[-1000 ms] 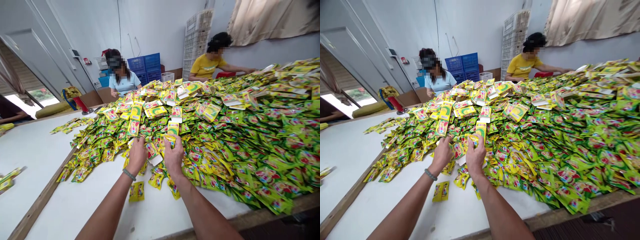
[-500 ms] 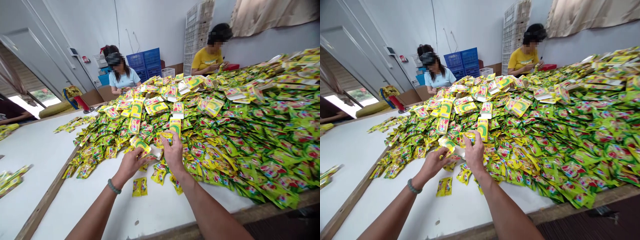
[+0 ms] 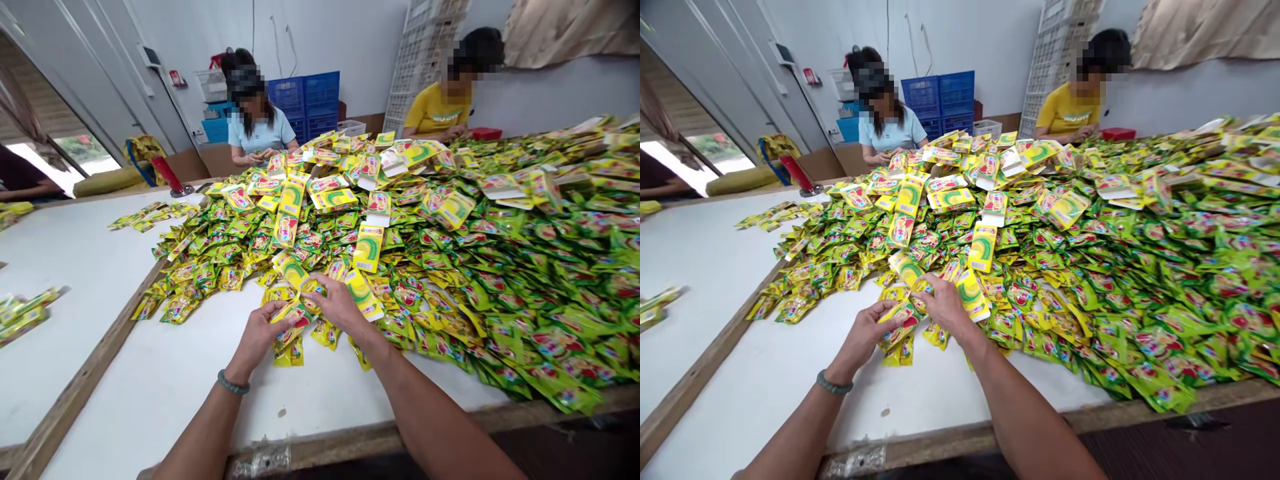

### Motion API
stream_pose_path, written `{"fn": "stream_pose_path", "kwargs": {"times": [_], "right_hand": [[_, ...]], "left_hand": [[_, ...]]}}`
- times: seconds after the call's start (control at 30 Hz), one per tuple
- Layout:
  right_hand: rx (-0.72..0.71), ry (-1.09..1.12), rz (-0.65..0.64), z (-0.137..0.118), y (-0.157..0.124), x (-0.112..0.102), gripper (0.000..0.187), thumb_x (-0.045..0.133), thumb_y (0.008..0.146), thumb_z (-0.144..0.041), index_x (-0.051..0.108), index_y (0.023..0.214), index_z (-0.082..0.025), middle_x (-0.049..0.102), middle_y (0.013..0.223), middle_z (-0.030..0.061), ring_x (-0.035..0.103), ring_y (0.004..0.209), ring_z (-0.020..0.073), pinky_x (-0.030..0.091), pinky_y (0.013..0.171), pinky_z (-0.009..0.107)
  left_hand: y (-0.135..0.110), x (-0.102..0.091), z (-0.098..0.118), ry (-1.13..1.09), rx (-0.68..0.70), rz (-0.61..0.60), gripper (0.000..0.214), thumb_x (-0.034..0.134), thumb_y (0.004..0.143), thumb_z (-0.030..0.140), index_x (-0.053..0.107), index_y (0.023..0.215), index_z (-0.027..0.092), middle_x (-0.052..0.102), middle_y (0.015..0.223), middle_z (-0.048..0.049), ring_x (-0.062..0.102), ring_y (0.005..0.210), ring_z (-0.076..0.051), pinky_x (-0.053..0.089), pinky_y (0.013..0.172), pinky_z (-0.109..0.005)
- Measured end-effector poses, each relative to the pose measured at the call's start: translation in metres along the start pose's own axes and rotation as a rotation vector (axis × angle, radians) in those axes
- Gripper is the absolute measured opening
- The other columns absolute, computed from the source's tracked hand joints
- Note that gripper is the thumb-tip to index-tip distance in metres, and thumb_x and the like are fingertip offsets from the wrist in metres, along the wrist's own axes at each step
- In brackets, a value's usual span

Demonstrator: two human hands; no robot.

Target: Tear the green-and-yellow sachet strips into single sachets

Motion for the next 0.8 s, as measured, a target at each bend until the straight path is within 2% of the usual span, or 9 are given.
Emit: {"fn": "stream_pose_path", "kwargs": {"times": [0.1,0.23,0.3,0.4,0.47,0.57,0.67,0.8], "right_hand": [[0.048,0.088,0.086,0.008,0.002,-0.002,0.022,0.060,0.076,-0.033,0.065,0.094,-0.022,0.068,0.082,0.0002,0.059,0.069,0.0158,0.045,0.068,0.027],[0.066,0.212,0.096,0.016,0.002,0.004,0.023,0.059,0.076,-0.031,0.065,0.096,-0.020,0.069,0.087,0.0012,0.063,0.082,0.0183,0.047,0.075,0.030],[0.070,0.198,0.114,0.016,0.000,0.005,0.025,0.057,0.078,-0.030,0.064,0.100,-0.021,0.069,0.088,0.0015,0.063,0.081,0.0182,0.048,0.075,0.030],[0.021,0.132,0.105,0.004,-0.004,0.007,0.028,0.055,0.080,-0.028,0.062,0.106,-0.022,0.069,0.095,0.0032,0.062,0.087,0.0185,0.047,0.080,0.031],[-0.030,0.132,0.044,-0.004,-0.006,0.009,0.029,0.055,0.082,-0.029,0.061,0.110,-0.022,0.066,0.105,0.0047,0.059,0.097,0.0191,0.045,0.086,0.033],[-0.071,0.206,-0.096,-0.009,-0.006,0.014,0.041,0.059,0.079,-0.032,0.056,0.119,-0.022,0.061,0.116,0.0057,0.055,0.106,0.0199,0.043,0.091,0.034],[-0.063,0.285,-0.169,-0.005,-0.004,0.017,0.049,0.065,0.073,-0.031,0.055,0.120,-0.022,0.063,0.108,0.0040,0.058,0.096,0.0184,0.046,0.085,0.032],[-0.017,0.249,-0.090,0.004,-0.001,0.011,0.044,0.068,0.069,-0.031,0.060,0.111,-0.021,0.062,0.082,-0.0010,0.056,0.073,0.0145,0.047,0.068,0.027]], "left_hand": [[0.001,0.001,0.004,0.053,0.018,0.014,0.039,0.077,0.063,0.032,0.067,0.098,0.018,0.071,0.092,-0.0042,0.064,0.078,-0.019,0.048,0.073,-0.026],[-0.001,0.001,0.014,0.173,0.079,0.064,0.037,0.078,0.060,0.031,0.072,0.094,0.019,0.072,0.088,-0.0026,0.063,0.081,-0.020,0.047,0.072,-0.025],[-0.001,0.002,0.011,0.051,0.039,0.071,0.038,0.080,0.057,0.029,0.071,0.094,0.020,0.072,0.088,-0.0024,0.064,0.077,-0.019,0.048,0.070,-0.025],[-0.002,0.005,-0.004,-0.254,-0.120,0.044,0.041,0.080,0.058,0.026,0.069,0.096,0.017,0.073,0.086,-0.0046,0.065,0.068,-0.016,0.050,0.066,-0.026],[-0.002,0.005,-0.010,-0.371,-0.195,0.019,0.039,0.080,0.059,0.024,0.069,0.096,0.014,0.073,0.082,-0.0062,0.066,0.063,-0.015,0.051,0.062,-0.025],[-0.002,-0.001,-0.011,-0.415,-0.223,-0.014,0.035,0.079,0.061,0.022,0.069,0.093,0.012,0.073,0.080,-0.0076,0.066,0.062,-0.015,0.051,0.061,-0.023],[-0.004,-0.005,-0.008,-0.388,-0.224,-0.061,0.034,0.078,0.062,0.021,0.069,0.093,0.011,0.073,0.085,-0.0098,0.067,0.066,-0.016,0.052,0.063,-0.025],[-0.007,-0.005,-0.005,-0.319,-0.242,-0.130,0.037,0.079,0.060,0.021,0.070,0.094,0.011,0.073,0.087,-0.0110,0.068,0.065,-0.018,0.053,0.063,-0.027]]}}
Point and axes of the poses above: each hand's wrist, its own y-axis towards the middle knuckle, its own x-axis out of the palm, z = x × y, the point moved 9 cm from there along y, towards the middle knuckle
